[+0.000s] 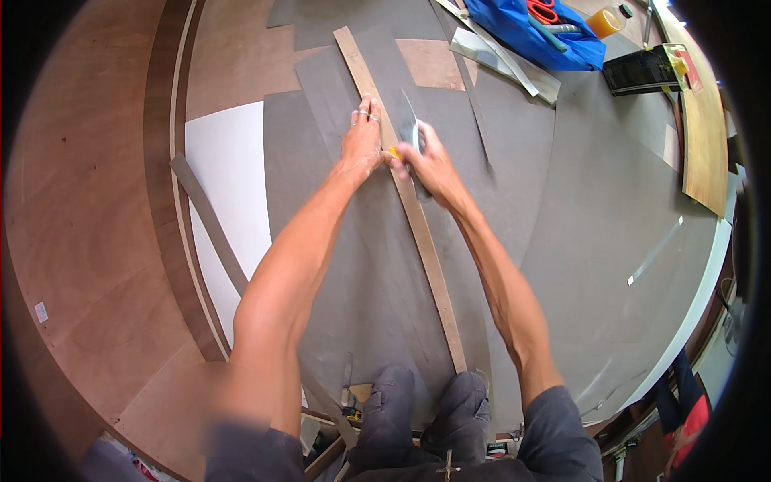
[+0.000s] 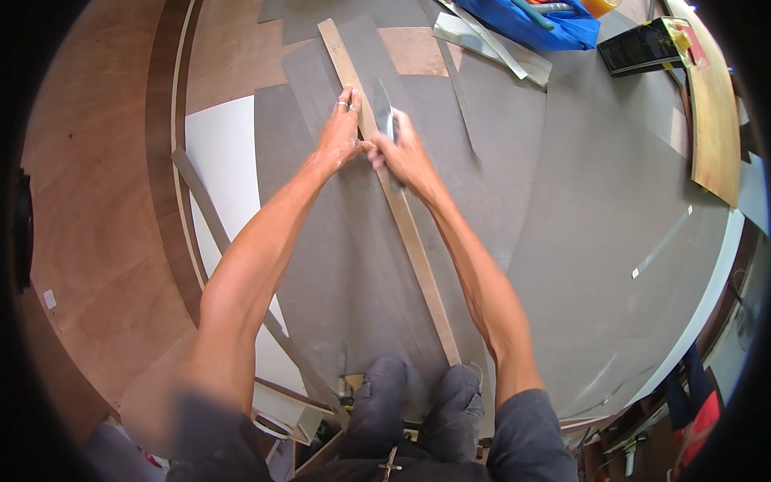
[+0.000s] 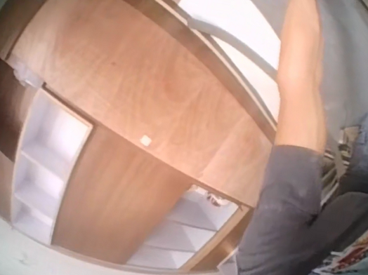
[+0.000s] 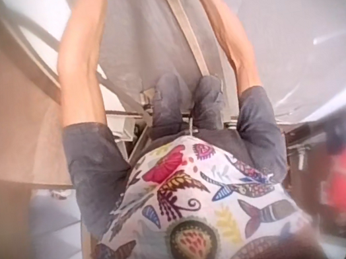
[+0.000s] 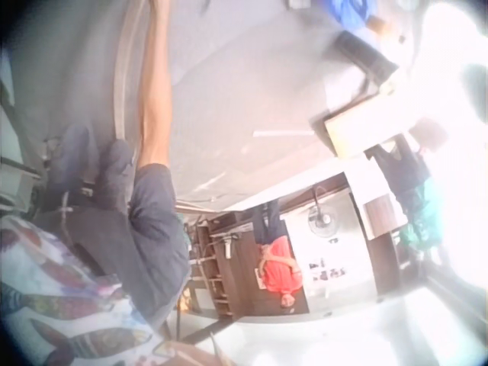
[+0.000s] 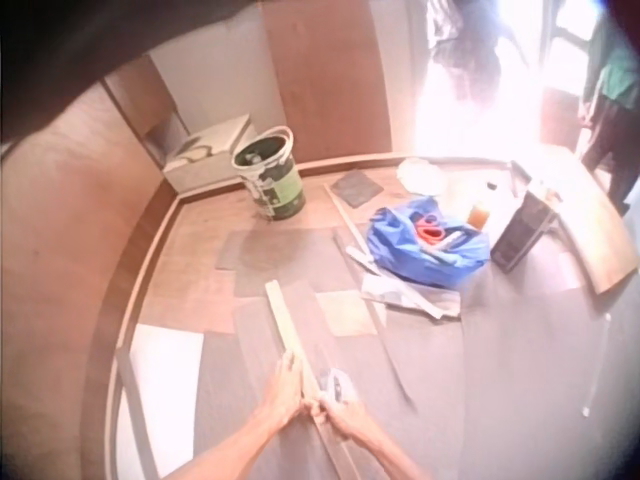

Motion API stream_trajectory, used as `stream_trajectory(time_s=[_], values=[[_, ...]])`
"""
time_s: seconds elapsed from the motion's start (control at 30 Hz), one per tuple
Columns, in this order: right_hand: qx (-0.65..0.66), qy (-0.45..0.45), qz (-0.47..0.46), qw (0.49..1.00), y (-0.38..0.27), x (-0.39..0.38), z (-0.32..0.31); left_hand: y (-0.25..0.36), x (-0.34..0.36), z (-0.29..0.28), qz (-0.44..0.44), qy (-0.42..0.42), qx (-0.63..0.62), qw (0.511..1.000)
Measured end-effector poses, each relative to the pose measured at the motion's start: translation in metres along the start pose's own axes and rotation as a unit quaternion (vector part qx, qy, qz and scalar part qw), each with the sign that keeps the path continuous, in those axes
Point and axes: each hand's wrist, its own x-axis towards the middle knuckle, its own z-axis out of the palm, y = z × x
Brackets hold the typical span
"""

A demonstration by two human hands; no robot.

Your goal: The person measures a large sheet of gray material on a curved surface using a tape measure and pencil. They then use a straight wooden strip as a guide and a utility knife to cut the material into a long strip. Finally, they peel off a backing from the cut strip.

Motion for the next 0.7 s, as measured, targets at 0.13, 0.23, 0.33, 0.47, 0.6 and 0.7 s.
stream_trajectory(time_s=[0.13,0.23,0.33,0.47,0.6,0.7], values=[[-0.196,0.039,-0.052,0.979,-0.018,0.082,0.010,0.021,-0.012,-0.009,0.009,-0.018,0.053,0.998],[-0.296,0.040,-0.074,0.951,-0.030,0.124,0.013,0.030,-0.015,-0.015,0.004,-0.026,0.093,0.995],[-0.373,0.068,-0.099,0.920,-0.026,0.152,0.023,0.031,-0.013,-0.015,-0.001,-0.028,0.083,0.996],[-0.387,0.066,-0.082,0.916,-0.029,0.173,0.028,0.028,-0.014,-0.016,0.005,-0.029,0.066,0.997],[-0.413,0.065,-0.089,0.904,-0.031,0.180,0.031,0.028,-0.016,-0.018,0.006,-0.028,0.057,0.998],[-0.425,0.069,-0.094,0.898,-0.031,0.183,0.031,0.029,-0.016,-0.018,0.000,-0.034,0.056,0.998]])
